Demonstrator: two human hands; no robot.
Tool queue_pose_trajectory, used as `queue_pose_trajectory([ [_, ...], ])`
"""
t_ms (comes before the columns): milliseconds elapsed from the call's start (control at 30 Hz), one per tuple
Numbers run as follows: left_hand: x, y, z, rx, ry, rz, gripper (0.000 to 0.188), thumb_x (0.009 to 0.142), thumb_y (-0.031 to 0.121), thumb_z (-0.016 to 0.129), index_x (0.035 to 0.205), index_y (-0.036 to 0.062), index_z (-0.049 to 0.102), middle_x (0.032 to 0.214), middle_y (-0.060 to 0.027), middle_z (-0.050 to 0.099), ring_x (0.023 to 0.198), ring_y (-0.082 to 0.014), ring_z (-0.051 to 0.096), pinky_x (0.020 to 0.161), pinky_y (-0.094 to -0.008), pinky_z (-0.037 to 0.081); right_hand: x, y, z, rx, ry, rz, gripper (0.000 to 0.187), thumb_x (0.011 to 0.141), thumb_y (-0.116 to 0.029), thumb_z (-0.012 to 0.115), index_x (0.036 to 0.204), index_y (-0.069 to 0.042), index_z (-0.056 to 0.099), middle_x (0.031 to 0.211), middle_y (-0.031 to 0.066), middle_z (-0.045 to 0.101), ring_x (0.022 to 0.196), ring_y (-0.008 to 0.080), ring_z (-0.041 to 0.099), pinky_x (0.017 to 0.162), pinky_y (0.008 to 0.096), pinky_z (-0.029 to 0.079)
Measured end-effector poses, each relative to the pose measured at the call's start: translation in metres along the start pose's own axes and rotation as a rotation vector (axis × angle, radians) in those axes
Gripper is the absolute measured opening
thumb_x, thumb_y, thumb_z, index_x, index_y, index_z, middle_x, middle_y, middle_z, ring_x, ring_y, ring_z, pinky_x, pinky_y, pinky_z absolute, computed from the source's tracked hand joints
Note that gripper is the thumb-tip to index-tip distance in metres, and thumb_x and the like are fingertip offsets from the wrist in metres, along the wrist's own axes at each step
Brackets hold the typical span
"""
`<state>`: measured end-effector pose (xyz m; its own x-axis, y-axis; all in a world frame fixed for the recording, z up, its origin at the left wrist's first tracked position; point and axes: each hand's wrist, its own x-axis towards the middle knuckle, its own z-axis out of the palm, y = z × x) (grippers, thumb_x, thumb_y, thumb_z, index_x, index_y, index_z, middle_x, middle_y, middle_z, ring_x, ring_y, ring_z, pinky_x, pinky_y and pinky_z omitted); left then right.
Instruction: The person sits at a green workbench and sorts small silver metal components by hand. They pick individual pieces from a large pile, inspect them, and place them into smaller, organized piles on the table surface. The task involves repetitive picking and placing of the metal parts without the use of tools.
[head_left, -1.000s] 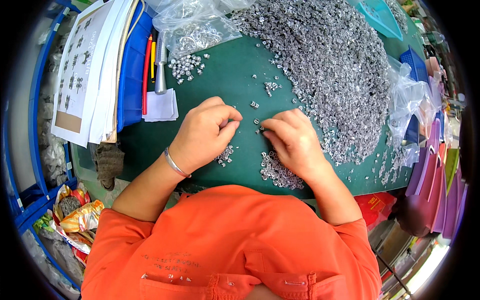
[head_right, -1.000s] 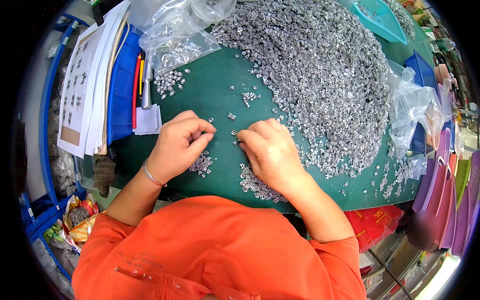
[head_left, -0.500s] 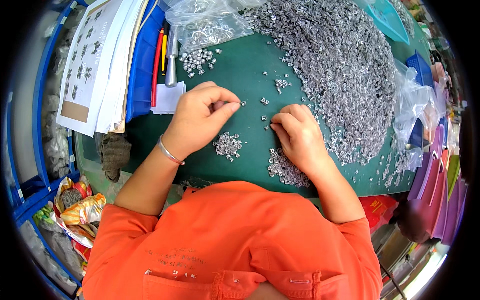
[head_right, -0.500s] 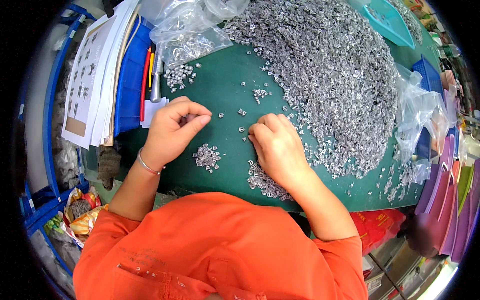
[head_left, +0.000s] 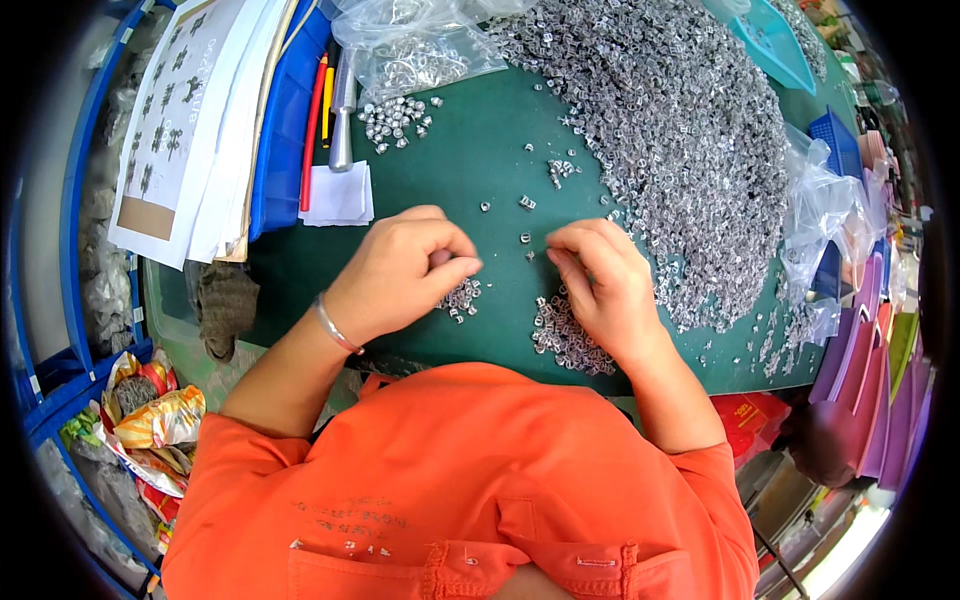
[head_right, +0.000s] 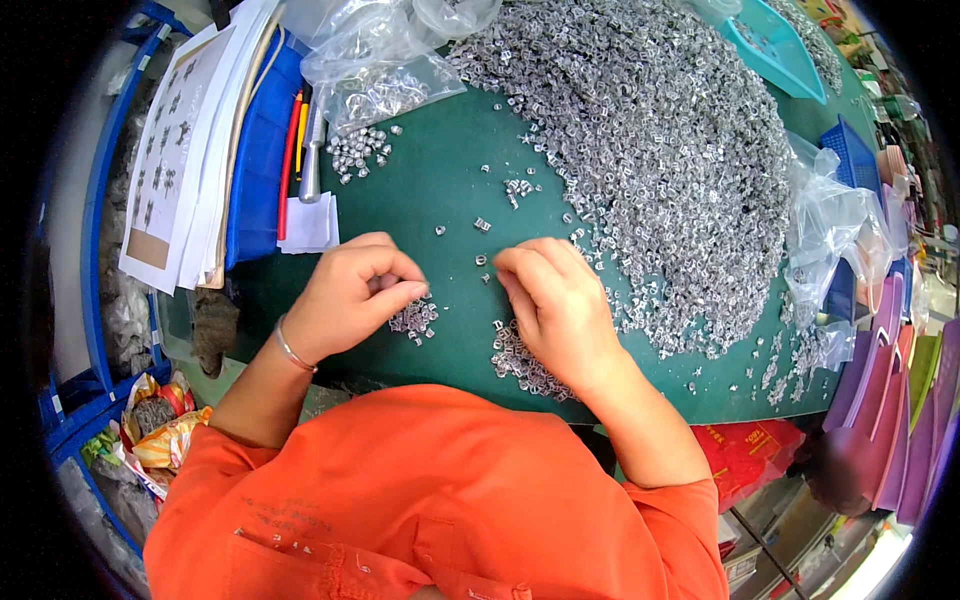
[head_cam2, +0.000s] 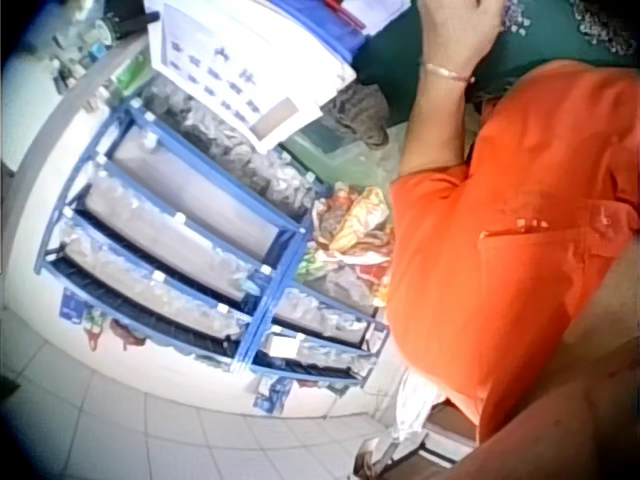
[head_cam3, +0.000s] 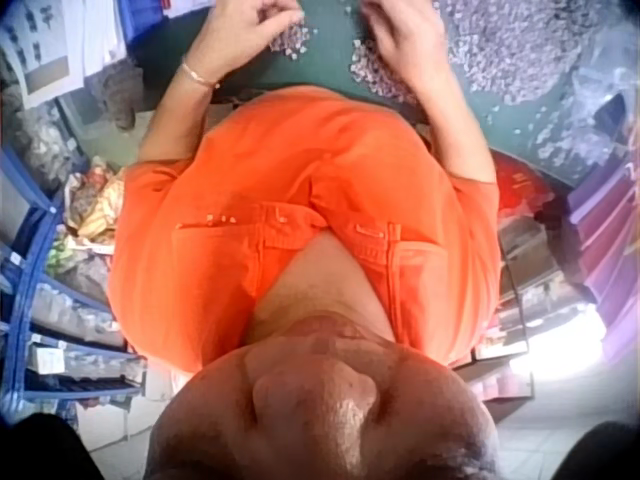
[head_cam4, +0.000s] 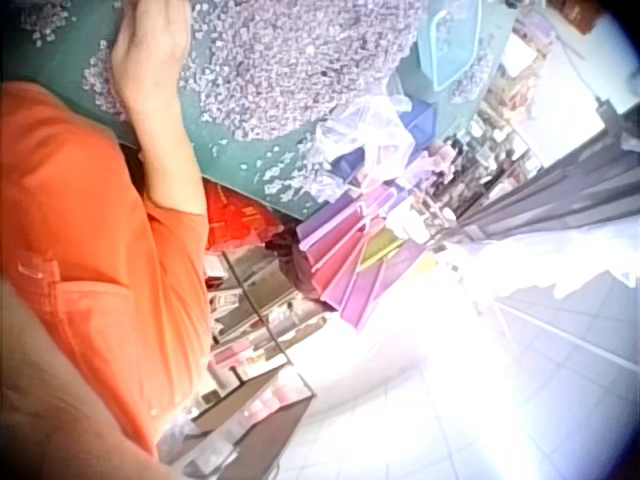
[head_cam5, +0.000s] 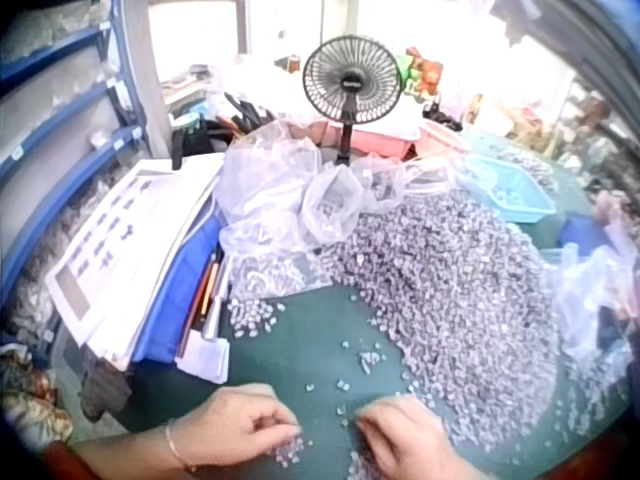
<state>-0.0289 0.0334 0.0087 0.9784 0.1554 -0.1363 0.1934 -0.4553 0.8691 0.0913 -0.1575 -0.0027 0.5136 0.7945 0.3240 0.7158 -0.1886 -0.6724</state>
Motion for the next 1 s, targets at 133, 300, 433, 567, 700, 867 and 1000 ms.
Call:
queue_pose_trajectory([
  [133, -0.009, -0.006, -0.005, 0.224, 0.016, 0.091, 0.01, 0.071, 0.003, 0.067, 0.081, 0.0015, 0.064, 0.065, -0.0068, 0.046, 0.054, -0.0187, 0.046, 0.05, -0.0286, 0.038, 0.001, 0.005, 0.008, -0.086, -0.092, -0.068, 0.011, 0.069, -0.001, 0.066, 0.078, -0.002, 0.059, 0.079, 0.0076, 0.056, 0.071, 0.0256, 0.052, 0.063, 0.0346, 0.045],
  [300, -0.008, 0.002, -0.005, 0.14, 0.045, 0.055, 0.011, 0.072, 0.004, 0.068, 0.082, 0.0014, 0.064, 0.064, -0.0063, 0.047, 0.054, -0.0167, 0.048, 0.05, -0.028, 0.038, -0.005, 0.007, 0.008, 0.12, -0.045, 0.017, 0.013, 0.07, 0.001, 0.067, 0.077, -0.004, 0.057, 0.08, 0.0073, 0.061, 0.071, 0.0246, 0.058, 0.061, 0.0316, 0.048],
  [433, 0.005, 0.006, 0.005, 0.036, -0.001, 0.08, 0.01, 0.074, 0.006, 0.068, 0.083, 0.0021, 0.065, 0.066, -0.0047, 0.05, 0.056, -0.0128, 0.048, 0.051, -0.0256, 0.038, -0.017, 0.003, 0.008, 0.391, 0.067, 0.128, 0.02, 0.073, 0.003, 0.068, 0.082, -0.003, 0.052, 0.082, 0.008, 0.065, 0.074, 0.0191, 0.064, 0.061, 0.0267, 0.051],
  [567, 0.013, 0.015, 0.021, -0.229, -0.105, 0.054, 0.008, 0.078, 0.009, 0.067, 0.081, 0.0021, 0.066, 0.069, -0.0027, 0.054, 0.057, -0.009, 0.048, 0.051, -0.0229, 0.037, -0.02, -0.001, 0.006, 0.457, 0.126, 0.055, 0.025, 0.072, 0.005, 0.068, 0.086, -0.003, 0.049, 0.084, 0.0103, 0.065, 0.075, 0.0189, 0.065, 0.064, 0.0263, 0.052],
  [700, 0.013, 0.018, 0.025, -0.361, -0.094, -0.081, 0.007, 0.078, 0.009, 0.067, 0.078, 0.0019, 0.066, 0.068, -0.0016, 0.054, 0.057, -0.0075, 0.047, 0.051, -0.0223, 0.037, -0.018, -0.006, 0.007, 0.436, 0.129, -0.013, 0.024, 0.07, 0.006, 0.069, 0.085, -0.001, 0.051, 0.083, 0.0117, 0.065, 0.076, 0.0221, 0.065, 0.065, 0.029, 0.052],
  [867, 0.0, 0.007, -0.001, 0.035, -0.046, 0.031, 0.003, 0.074, 0.005, 0.066, 0.076, 0.0028, 0.065, 0.065, -0.0047, 0.052, 0.054, -0.0129, 0.049, 0.049, -0.0251, 0.038, -0.001, 0.01, -0.002, 0.001, 0.013, -0.05, 0.018, 0.07, 0.006, 0.064, 0.084, -0.002, 0.055, 0.083, 0.0107, 0.062, 0.077, 0.0276, 0.06, 0.068, 0.0341, 0.048],
  [1000, -0.008, -0.004, -0.009, 0.243, -0.047, 0.084, 0.003, 0.071, 0.003, 0.064, 0.074, 0.0019, 0.064, 0.064, -0.0077, 0.05, 0.052, -0.0194, 0.05, 0.048, -0.029, 0.039, 0.011, 0.012, 0.002, -0.084, -0.069, -0.077, 0.013, 0.07, -0.001, 0.065, 0.082, -0.003, 0.058, 0.081, 0.0086, 0.056, 0.075, 0.0276, 0.053, 0.066, 0.0355, 0.045],
])
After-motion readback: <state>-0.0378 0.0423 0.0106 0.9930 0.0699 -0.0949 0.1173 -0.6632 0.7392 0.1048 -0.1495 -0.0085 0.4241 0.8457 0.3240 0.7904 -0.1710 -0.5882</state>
